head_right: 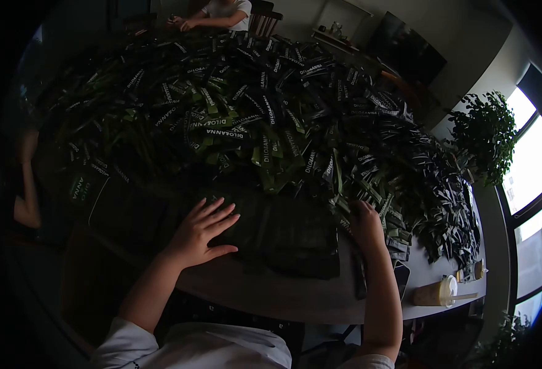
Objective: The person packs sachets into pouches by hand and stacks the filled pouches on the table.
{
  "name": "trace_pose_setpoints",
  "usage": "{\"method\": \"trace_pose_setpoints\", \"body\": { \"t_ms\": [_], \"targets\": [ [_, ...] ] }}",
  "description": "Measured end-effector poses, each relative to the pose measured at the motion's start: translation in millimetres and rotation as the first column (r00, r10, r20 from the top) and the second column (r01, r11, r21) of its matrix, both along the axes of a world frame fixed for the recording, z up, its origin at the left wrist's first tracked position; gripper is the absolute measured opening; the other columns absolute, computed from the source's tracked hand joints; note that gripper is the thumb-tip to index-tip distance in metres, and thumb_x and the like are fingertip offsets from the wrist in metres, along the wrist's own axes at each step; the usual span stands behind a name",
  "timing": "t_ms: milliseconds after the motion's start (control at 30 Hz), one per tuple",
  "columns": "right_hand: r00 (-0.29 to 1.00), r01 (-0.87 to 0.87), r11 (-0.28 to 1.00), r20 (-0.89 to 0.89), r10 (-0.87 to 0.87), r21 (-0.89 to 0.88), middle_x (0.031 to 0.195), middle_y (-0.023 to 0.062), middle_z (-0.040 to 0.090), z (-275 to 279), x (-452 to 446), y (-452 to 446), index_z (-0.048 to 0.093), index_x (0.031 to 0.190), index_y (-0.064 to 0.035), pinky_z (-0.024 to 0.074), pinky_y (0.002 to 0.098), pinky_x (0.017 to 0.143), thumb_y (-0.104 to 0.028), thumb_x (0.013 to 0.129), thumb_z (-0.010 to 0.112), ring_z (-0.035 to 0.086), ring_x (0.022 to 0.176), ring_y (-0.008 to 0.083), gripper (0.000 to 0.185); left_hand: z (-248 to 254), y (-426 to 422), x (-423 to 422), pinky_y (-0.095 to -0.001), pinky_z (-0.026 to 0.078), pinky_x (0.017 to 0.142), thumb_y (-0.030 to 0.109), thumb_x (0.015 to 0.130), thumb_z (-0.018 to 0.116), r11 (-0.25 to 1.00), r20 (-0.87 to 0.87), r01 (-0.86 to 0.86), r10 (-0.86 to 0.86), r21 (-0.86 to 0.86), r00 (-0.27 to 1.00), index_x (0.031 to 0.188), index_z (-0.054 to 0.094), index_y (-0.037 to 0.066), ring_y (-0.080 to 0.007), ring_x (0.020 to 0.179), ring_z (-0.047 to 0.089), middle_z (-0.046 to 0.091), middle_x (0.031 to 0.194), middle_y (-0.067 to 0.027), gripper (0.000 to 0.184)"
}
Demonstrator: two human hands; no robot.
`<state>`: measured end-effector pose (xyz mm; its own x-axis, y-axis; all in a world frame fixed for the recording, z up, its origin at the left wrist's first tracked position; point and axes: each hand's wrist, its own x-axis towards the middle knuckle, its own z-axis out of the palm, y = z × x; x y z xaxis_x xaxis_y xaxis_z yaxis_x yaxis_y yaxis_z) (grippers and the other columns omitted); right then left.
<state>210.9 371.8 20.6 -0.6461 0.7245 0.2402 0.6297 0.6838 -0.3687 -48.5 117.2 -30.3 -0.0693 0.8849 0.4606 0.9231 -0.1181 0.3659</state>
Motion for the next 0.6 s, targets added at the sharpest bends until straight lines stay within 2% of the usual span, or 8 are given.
{"method": "trace_pose_setpoints", "body": {
  "t_ms": [133,200,300,333,400,500,567,600],
  "targets": [
    [0.948,0.015,0.998,0.317,-0.033,0.059,0.094,0.0157,0.057,-20,-2,4,0.058,0.094,-0.0026,0.0441,0.0402,0.076,-0.020,0.076,0.056,0.053,0.091,0.0336,0.025,6,-2,1,-0.0423,0.035,0.096,0.036,0.077,0.061,0.997,-0.011,-0.008,0.009,0.080,1.000,0.111,0.056,0.011,-0.0251,0.114,0.045,0.052,0.118,-0.0063,0.043],
    [0.978,-0.006,0.992,0.207,-0.021,0.126,0.095,0.0158,0.057,-7,-4,3,0.057,0.095,-0.0025,0.0440,0.0407,0.076,-0.022,0.076,0.057,0.053,0.090,0.0346,0.027,-2,0,0,-0.0357,0.047,0.081,0.026,0.077,0.064,0.977,0.215,-0.087,0.043,0.196,0.976,0.098,0.061,0.007,-0.0246,0.098,0.057,0.062,0.099,-0.0068,0.029],
    [0.985,0.172,0.961,-0.021,-0.172,0.218,0.091,0.0143,0.060,32,-12,-17,0.053,0.085,-0.0011,0.0461,0.0356,0.073,-0.018,0.081,0.053,0.057,0.085,0.0301,0.017,-1,0,1,-0.0293,0.050,0.062,0.014,0.074,0.066,0.917,0.085,-0.084,0.055,0.390,0.995,0.089,0.062,0.005,-0.0200,0.075,0.063,0.064,0.081,-0.0050,0.018],
    [0.964,0.121,0.971,-0.258,-0.066,0.205,0.085,0.0144,0.060,45,-10,-36,0.049,0.084,-0.0016,0.0467,0.0326,0.068,-0.014,0.083,0.051,0.059,0.078,0.0277,0.013,1,-5,2,-0.0293,0.050,0.062,0.014,0.074,0.066,0.921,0.071,-0.082,0.060,0.380,0.996,0.089,0.062,0.005,-0.0200,0.075,0.063,0.064,0.081,-0.0050,0.018],
    [0.765,0.032,0.981,-0.636,0.099,0.191,0.073,0.0139,0.059,56,1,-79,0.043,0.085,-0.0026,0.0469,0.0280,0.059,-0.009,0.086,0.048,0.060,0.064,0.0228,0.008,9,-20,10,-0.0264,0.047,0.052,0.008,0.071,0.065,0.923,-0.012,-0.066,0.076,0.380,0.997,0.090,0.062,0.005,-0.0148,0.058,0.057,0.056,0.066,-0.0015,0.020],
    [0.298,-0.047,0.979,-0.933,0.204,0.199,0.064,0.0114,0.052,5,50,-146,0.039,0.087,-0.0027,0.0420,0.0247,0.042,-0.009,0.088,0.044,0.049,0.047,0.0151,0.008,14,-46,33,-0.0256,0.042,0.045,0.004,0.067,0.066,0.896,-0.066,-0.046,0.083,0.442,0.994,0.094,0.062,0.005,-0.0111,0.050,0.046,0.043,0.061,0.0012,0.028],
    [0.525,0.058,0.950,-0.818,0.233,0.307,0.064,0.0094,0.049,-30,59,-173,0.039,0.087,-0.0047,0.0413,0.0234,0.042,-0.018,0.090,0.040,0.045,0.046,0.0136,0.014,11,-62,51,-0.0251,0.041,0.046,0.004,0.067,0.066,0.920,-0.088,0.004,0.033,0.393,0.996,0.098,0.062,0.005,-0.0105,0.051,0.045,0.041,0.063,0.0012,0.031],
    [0.532,0.051,0.953,-0.815,0.228,0.300,0.064,0.0094,0.049,-48,70,-179,0.039,0.087,-0.0047,0.0413,0.0234,0.042,-0.018,0.090,0.040,0.045,0.046,0.0136,0.014,10,-69,60,-0.0246,0.040,0.047,0.005,0.066,0.067,0.937,-0.113,0.054,-0.016,0.346,0.993,0.101,0.061,0.005,-0.0098,0.052,0.044,0.039,0.066,0.0012,0.035]
  ]
}}
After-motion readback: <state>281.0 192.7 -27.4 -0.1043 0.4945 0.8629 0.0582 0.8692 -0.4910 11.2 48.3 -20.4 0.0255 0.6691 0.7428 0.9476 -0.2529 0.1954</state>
